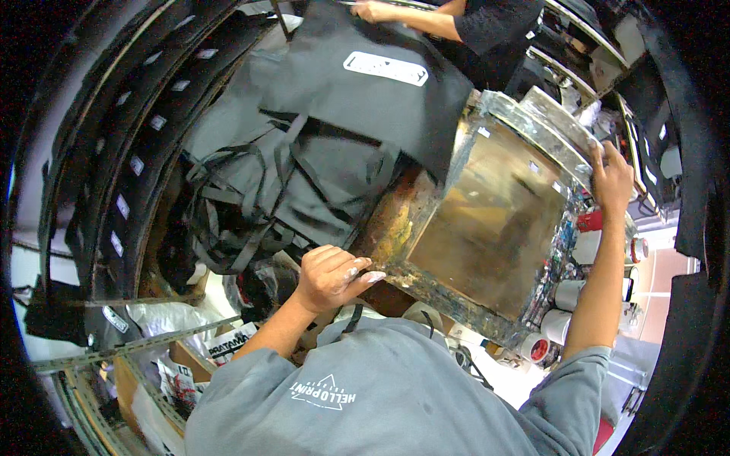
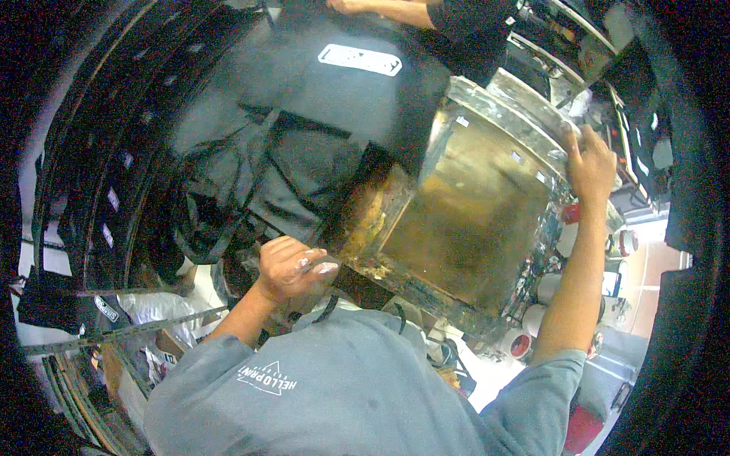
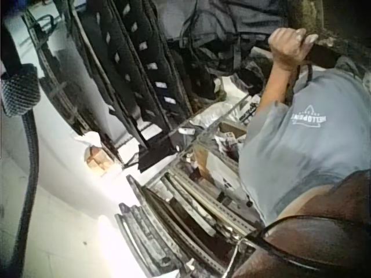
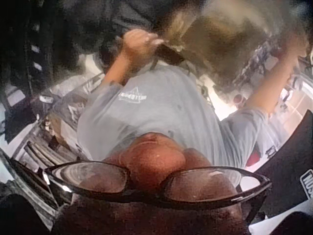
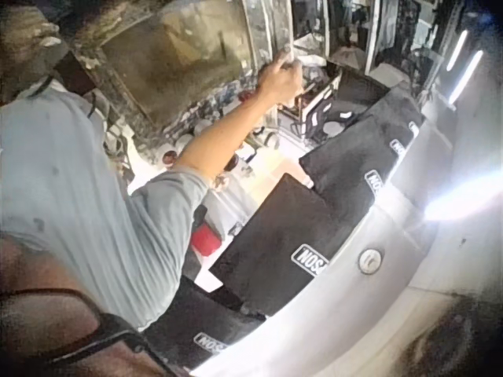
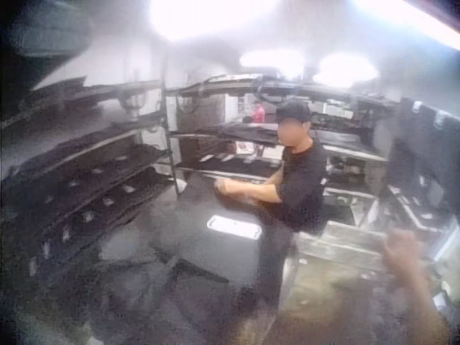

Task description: The person performs screen printing on black tote bags by placing each bag on the press, lowering the screen, and using a squeegee to apply white ink before removing the bag.

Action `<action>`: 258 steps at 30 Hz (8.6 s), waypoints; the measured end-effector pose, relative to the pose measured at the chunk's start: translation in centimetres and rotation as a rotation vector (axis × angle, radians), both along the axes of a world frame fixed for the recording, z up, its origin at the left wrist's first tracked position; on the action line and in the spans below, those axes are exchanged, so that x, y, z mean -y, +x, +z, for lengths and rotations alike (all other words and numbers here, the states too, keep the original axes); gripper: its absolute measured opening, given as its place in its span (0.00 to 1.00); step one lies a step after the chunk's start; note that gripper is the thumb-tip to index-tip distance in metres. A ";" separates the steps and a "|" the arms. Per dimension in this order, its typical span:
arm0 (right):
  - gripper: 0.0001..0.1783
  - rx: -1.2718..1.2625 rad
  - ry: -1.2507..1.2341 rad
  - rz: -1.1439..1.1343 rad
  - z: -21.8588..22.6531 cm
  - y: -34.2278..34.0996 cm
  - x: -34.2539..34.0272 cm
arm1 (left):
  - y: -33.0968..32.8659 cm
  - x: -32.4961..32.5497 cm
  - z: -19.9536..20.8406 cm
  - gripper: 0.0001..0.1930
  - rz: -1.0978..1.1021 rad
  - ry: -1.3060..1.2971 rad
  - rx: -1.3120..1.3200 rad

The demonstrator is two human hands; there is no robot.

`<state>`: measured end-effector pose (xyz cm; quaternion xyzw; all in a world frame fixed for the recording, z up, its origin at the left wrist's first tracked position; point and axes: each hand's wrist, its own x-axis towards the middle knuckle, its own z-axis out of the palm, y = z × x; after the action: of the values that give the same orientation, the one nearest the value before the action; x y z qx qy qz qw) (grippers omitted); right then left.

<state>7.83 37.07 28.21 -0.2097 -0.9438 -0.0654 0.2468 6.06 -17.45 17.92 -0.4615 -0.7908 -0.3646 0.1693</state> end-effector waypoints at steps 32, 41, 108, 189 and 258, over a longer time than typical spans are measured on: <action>0.39 -0.002 0.062 0.014 -1.4 -0.3 -4.7 | -9.7 -14.1 -4.2 0.15 -0.218 -0.584 0.457; 0.40 -0.066 0.099 0.034 -0.3 -0.7 -1.0 | 5.5 -35.7 -12.4 0.25 -0.544 -0.404 0.664; 0.41 -0.235 0.166 0.127 -0.3 -1.2 -0.9 | -3.4 -37.0 -21.1 0.58 -0.256 -0.730 0.118; 0.30 0.364 -0.258 0.076 -24.9 10.5 9.6 | -4.3 -20.9 -18.0 0.65 0.222 -0.550 0.278; 0.40 0.043 -0.048 -0.016 0.9 -1.0 -1.4 | 4.7 -12.4 -10.3 0.06 -0.243 -0.114 0.240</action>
<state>6.81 38.47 29.15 -0.2215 -0.9485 -0.0491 0.2210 10.71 -5.03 7.65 -0.5159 -0.7631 -0.3893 0.0017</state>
